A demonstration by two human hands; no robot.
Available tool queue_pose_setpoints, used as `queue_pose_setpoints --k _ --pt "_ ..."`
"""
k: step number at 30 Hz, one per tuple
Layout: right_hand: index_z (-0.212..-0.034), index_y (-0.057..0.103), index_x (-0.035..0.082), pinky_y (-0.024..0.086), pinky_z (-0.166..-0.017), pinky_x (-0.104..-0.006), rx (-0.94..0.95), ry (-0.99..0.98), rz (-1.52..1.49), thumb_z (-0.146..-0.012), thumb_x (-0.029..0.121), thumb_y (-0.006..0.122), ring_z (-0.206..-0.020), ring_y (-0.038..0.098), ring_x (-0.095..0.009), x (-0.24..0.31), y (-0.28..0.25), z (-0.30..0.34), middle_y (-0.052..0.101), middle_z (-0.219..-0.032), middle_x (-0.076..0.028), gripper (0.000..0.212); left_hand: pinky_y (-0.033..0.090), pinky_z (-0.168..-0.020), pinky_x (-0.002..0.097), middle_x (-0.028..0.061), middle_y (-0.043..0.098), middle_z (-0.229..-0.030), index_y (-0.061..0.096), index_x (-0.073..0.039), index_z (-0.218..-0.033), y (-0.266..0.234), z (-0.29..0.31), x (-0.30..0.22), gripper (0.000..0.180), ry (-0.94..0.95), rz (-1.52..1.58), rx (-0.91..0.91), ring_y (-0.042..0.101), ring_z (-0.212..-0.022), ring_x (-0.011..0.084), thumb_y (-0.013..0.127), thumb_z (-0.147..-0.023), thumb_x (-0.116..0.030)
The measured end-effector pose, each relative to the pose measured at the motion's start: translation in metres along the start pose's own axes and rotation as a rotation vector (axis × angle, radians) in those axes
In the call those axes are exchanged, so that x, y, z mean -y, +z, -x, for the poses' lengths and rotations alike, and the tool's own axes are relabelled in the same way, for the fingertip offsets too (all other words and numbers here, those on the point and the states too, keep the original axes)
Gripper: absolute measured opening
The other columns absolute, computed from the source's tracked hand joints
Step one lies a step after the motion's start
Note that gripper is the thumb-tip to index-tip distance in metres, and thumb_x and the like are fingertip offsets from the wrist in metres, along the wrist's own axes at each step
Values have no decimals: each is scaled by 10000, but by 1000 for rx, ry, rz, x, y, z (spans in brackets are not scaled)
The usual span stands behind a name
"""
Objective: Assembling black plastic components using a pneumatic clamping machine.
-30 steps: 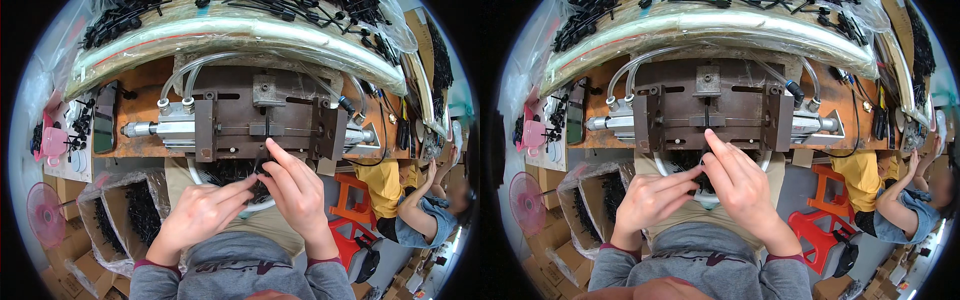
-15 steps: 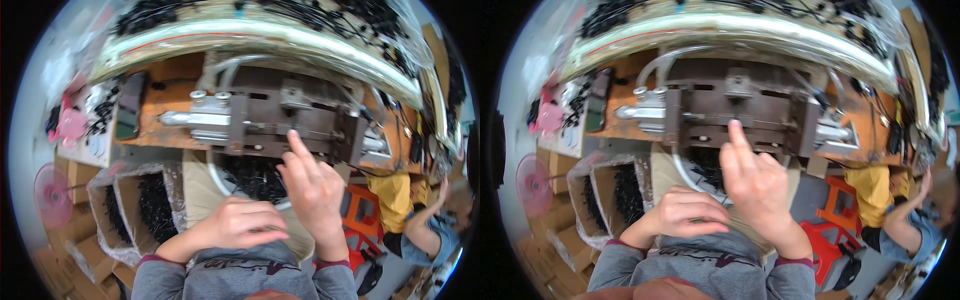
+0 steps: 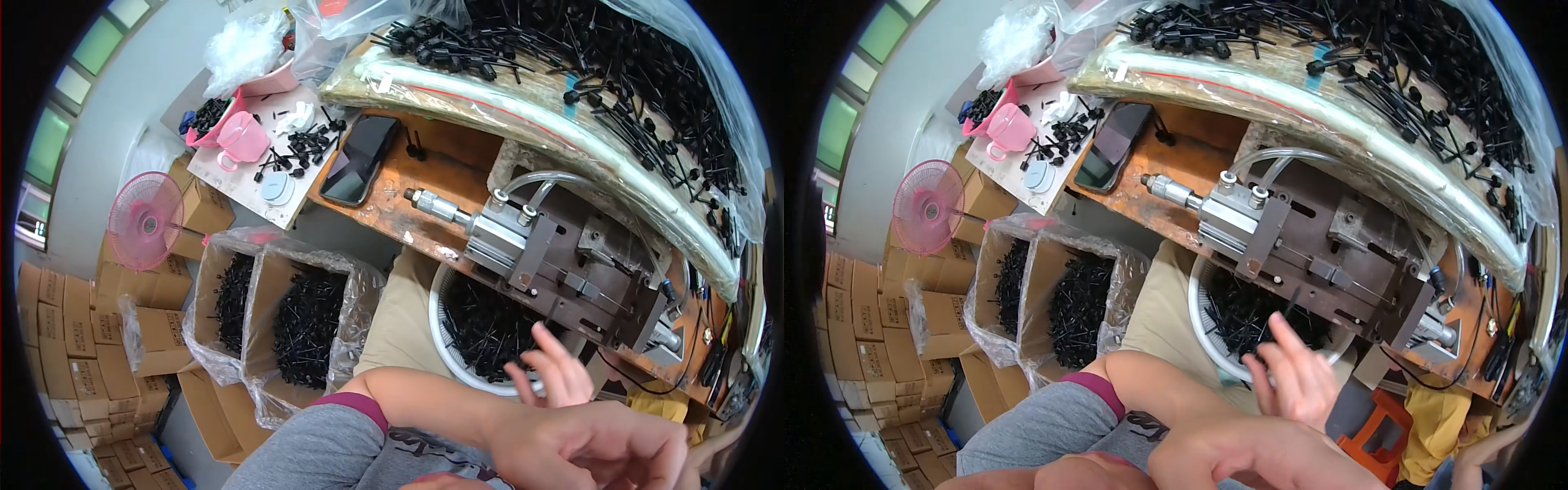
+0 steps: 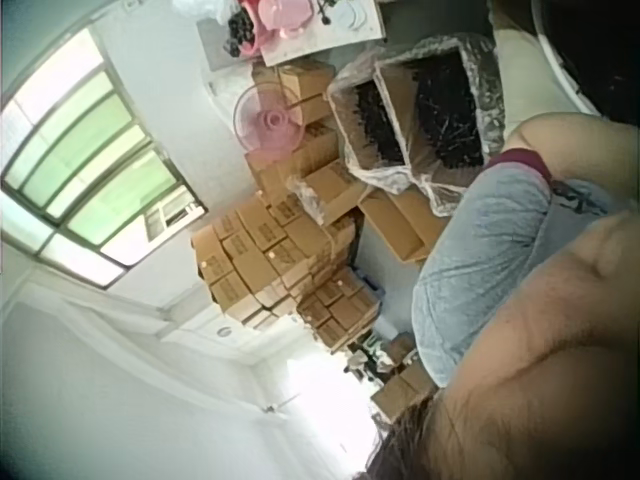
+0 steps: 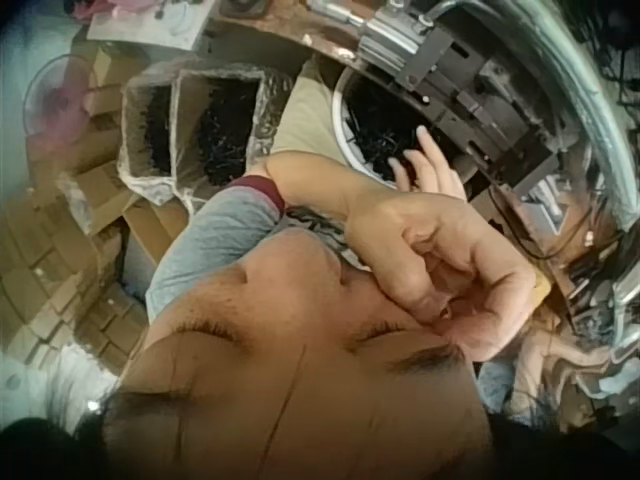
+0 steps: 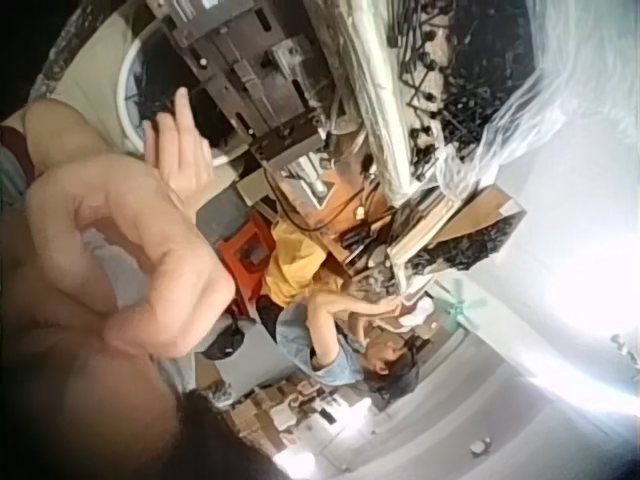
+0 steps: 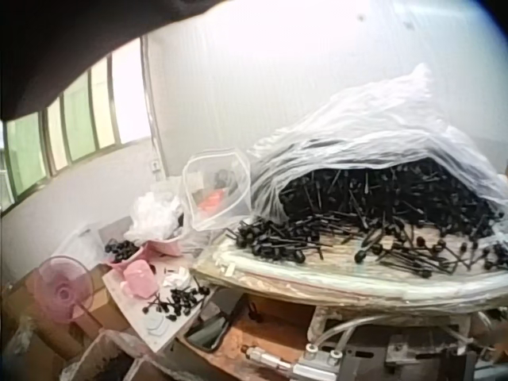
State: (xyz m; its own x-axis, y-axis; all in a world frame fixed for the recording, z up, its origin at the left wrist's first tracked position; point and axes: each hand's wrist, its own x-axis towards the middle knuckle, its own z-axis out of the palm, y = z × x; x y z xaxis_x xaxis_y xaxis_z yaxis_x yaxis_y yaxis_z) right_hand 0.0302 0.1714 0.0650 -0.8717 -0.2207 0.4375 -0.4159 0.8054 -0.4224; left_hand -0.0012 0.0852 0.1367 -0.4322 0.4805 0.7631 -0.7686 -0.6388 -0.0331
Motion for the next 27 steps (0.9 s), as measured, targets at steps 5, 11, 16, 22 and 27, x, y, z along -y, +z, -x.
queue_pose_setpoints --k 5,11,16,22,27 --pt "-872 681 17 499 -608 -331 138 -53 -209 -636 36 831 -684 650 -239 0 28 27 688 -1169 -165 281 479 -752 337 194 546 -1185 492 122 -1243 -10 -20 34 456 240 190 178 589 -982 245 545 -868 -131" --pt "-872 655 28 520 -669 -365 219 43 -229 -648 57 814 -788 663 -265 -14 61 47 680 -1158 -139 277 467 -829 340 185 547 -1181 494 121 -1240 -23 -9 41 492 229 100 194 577 -1044 239 566 -805 -98" --pt "-860 645 36 532 -713 -388 199 96 -144 -611 65 827 -820 662 -287 -31 90 60 680 -1145 -143 310 456 -845 335 183 539 -1189 472 114 -1264 -9 -9 43 509 248 198 186 556 -1085 231 576 -838 -145" --pt "-1104 635 1 511 -813 -412 231 225 2 -645 72 817 -939 620 -333 -44 100 77 601 -1272 -181 498 464 -776 332 175 543 -1203 454 102 -1302 7 1 28 633 41 178 54 564 -1081 214 665 -888 -328" --pt "-1095 638 -4 510 -800 -409 67 270 -9 -733 70 792 -917 620 -336 -35 94 93 624 -1201 -166 401 472 -816 332 185 528 -1294 408 97 -1370 -16 33 53 776 -16 451 181 565 -1084 216 716 -871 -412"
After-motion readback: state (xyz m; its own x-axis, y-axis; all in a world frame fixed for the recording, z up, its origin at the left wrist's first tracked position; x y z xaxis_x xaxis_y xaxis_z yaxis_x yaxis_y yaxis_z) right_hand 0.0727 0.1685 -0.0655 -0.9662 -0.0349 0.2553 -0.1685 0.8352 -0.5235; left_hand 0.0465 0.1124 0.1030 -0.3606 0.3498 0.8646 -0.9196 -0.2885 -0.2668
